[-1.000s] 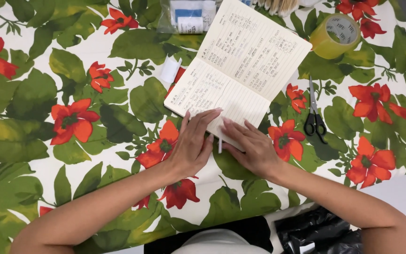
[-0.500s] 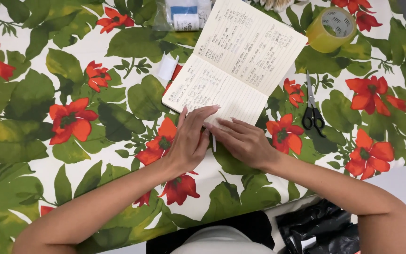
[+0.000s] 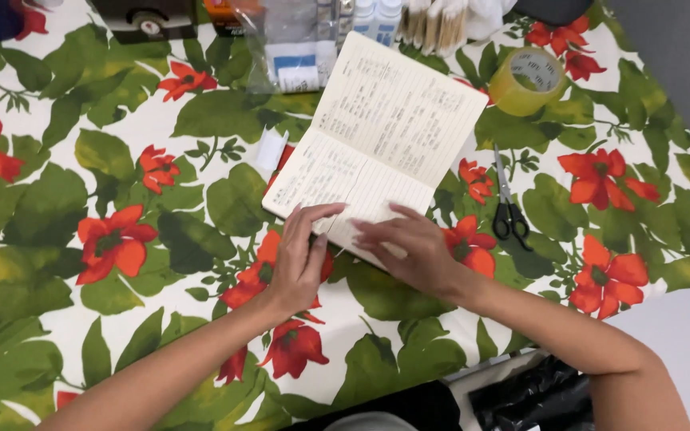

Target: The person writes notes in a notebook, flips through pages, uses scissors to cut a label, and organizes small items into plastic bags.

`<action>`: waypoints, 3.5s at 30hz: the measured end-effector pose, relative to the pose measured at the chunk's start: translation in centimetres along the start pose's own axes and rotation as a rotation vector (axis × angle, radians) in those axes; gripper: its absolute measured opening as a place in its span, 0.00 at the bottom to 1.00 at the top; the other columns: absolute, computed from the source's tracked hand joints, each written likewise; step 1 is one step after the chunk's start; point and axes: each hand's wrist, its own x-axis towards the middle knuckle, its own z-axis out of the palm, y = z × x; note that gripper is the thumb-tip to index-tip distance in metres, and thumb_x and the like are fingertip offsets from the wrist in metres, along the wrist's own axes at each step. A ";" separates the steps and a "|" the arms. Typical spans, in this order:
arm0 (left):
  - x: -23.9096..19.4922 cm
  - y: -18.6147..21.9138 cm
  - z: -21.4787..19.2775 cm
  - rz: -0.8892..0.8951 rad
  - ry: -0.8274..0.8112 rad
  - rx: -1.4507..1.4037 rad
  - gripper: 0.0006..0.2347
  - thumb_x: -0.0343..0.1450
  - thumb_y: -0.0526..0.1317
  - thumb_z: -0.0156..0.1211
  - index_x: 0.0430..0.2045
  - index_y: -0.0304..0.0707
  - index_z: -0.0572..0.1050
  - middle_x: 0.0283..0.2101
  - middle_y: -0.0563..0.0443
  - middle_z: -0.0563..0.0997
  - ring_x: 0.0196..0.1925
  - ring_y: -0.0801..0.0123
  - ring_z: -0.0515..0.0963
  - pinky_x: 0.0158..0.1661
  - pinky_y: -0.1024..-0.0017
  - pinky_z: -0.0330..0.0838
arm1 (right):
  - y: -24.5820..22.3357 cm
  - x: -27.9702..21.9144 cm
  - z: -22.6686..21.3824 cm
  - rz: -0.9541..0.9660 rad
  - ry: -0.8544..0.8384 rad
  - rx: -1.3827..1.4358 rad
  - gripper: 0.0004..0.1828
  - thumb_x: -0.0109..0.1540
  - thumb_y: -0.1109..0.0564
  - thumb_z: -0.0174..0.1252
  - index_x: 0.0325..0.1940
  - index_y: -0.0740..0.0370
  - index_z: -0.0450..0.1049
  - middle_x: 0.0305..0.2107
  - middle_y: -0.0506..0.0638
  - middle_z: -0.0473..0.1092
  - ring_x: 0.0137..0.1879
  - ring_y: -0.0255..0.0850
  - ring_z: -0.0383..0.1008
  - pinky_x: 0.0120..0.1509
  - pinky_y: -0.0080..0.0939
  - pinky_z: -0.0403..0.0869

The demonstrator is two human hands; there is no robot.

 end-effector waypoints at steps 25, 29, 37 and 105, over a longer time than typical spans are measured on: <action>-0.6 -2.1 -0.5 0.249 -0.270 0.842 0.18 0.64 0.53 0.58 0.30 0.36 0.69 0.25 0.46 0.72 0.27 0.60 0.75 0.31 0.68 0.67 | 4.1 1.7 -6.0 0.687 -0.137 0.610 0.16 0.49 0.70 0.64 0.40 0.68 0.76 0.24 0.57 0.75 0.32 0.37 0.74 0.48 0.36 0.72; -1.0 -3.0 0.0 0.401 -0.285 1.070 0.13 0.70 0.50 0.45 0.27 0.39 0.66 0.23 0.51 0.68 0.22 0.65 0.72 0.27 0.70 0.64 | 4.1 1.3 -5.7 0.721 -0.197 0.707 0.12 0.48 0.69 0.65 0.35 0.65 0.77 0.25 0.55 0.76 0.33 0.35 0.74 0.55 0.41 0.72; 0.5 -1.6 -0.6 0.407 -0.441 1.011 0.06 0.71 0.39 0.44 0.25 0.41 0.67 0.23 0.52 0.70 0.21 0.66 0.73 0.26 0.72 0.65 | 3.3 1.4 -5.8 0.619 -0.208 0.677 0.08 0.48 0.70 0.64 0.30 0.65 0.78 0.25 0.55 0.75 0.35 0.38 0.75 0.56 0.45 0.71; 15.2 -0.7 -8.2 -0.140 -0.029 -0.195 0.11 0.63 0.26 0.53 0.38 0.34 0.72 0.34 0.53 0.73 0.33 0.78 0.75 0.36 0.80 0.72 | 3.9 4.4 -14.4 0.068 0.357 0.255 0.06 0.50 0.75 0.64 0.25 0.73 0.74 0.19 0.61 0.70 0.21 0.43 0.68 0.35 0.40 0.71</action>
